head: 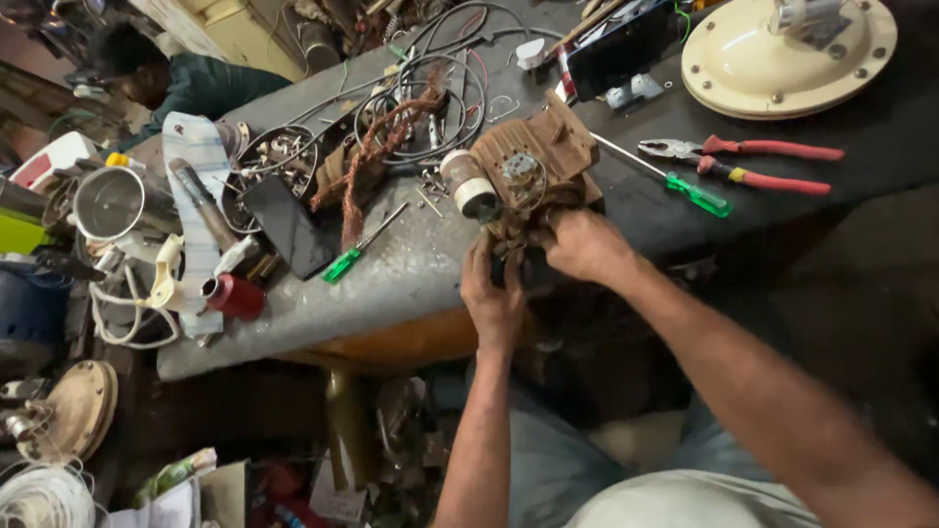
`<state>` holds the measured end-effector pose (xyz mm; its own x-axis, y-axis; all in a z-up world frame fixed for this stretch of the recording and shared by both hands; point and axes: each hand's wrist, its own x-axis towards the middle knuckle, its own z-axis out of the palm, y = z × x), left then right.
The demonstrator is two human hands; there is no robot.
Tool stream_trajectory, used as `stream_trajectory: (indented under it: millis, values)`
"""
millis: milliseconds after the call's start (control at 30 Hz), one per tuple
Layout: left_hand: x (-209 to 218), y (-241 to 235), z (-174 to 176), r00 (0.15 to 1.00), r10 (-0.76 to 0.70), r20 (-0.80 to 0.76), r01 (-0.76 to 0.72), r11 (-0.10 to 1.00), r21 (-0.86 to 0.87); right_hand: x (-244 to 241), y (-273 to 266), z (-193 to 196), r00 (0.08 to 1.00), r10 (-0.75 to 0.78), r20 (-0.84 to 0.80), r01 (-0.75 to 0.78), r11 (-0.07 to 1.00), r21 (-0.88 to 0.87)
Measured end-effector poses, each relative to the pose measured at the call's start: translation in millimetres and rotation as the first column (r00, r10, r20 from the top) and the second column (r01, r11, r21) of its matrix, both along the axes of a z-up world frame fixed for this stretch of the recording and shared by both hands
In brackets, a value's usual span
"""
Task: The person uses pliers and a screwdriver to remove copper windings from a motor stator. They pull out the wires, cut them, and place the removed copper on the workbench.
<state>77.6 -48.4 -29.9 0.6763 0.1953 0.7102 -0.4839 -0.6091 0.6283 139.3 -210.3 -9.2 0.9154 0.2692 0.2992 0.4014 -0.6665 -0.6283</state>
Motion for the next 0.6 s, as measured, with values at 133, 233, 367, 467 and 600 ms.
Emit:
stream_trajectory:
  millis: [133, 233, 367, 467, 600]
  values:
    - [6, 5, -9, 0.999, -0.04, -0.02, 0.039, 0.997, -0.067, -26, -3, 5, 0.999, -0.008, -0.036, 0.009, 1.0, 0.03]
    - [7, 11, -15, 0.998, -0.01, 0.065, 0.015, 0.997, -0.077, -53, 6, 13, 0.999, 0.01, 0.038, -0.014, 0.992, 0.129]
    - [-1, 17, 1, 0.998, -0.06, -0.015, 0.059, 0.996, -0.065, -39, 9, 22, 1.0, -0.014, 0.001, 0.015, 0.999, -0.036]
    - [-9, 7, 44, 0.987, -0.099, 0.128, 0.124, 0.97, -0.209, -12, 2, 28, 0.998, 0.049, 0.03, -0.039, 0.96, -0.276]
    - [7, -7, 116, 0.981, -0.017, 0.195, -0.007, 0.993, 0.12, 5, -7, 26, 0.978, 0.21, -0.002, -0.199, 0.923, -0.33]
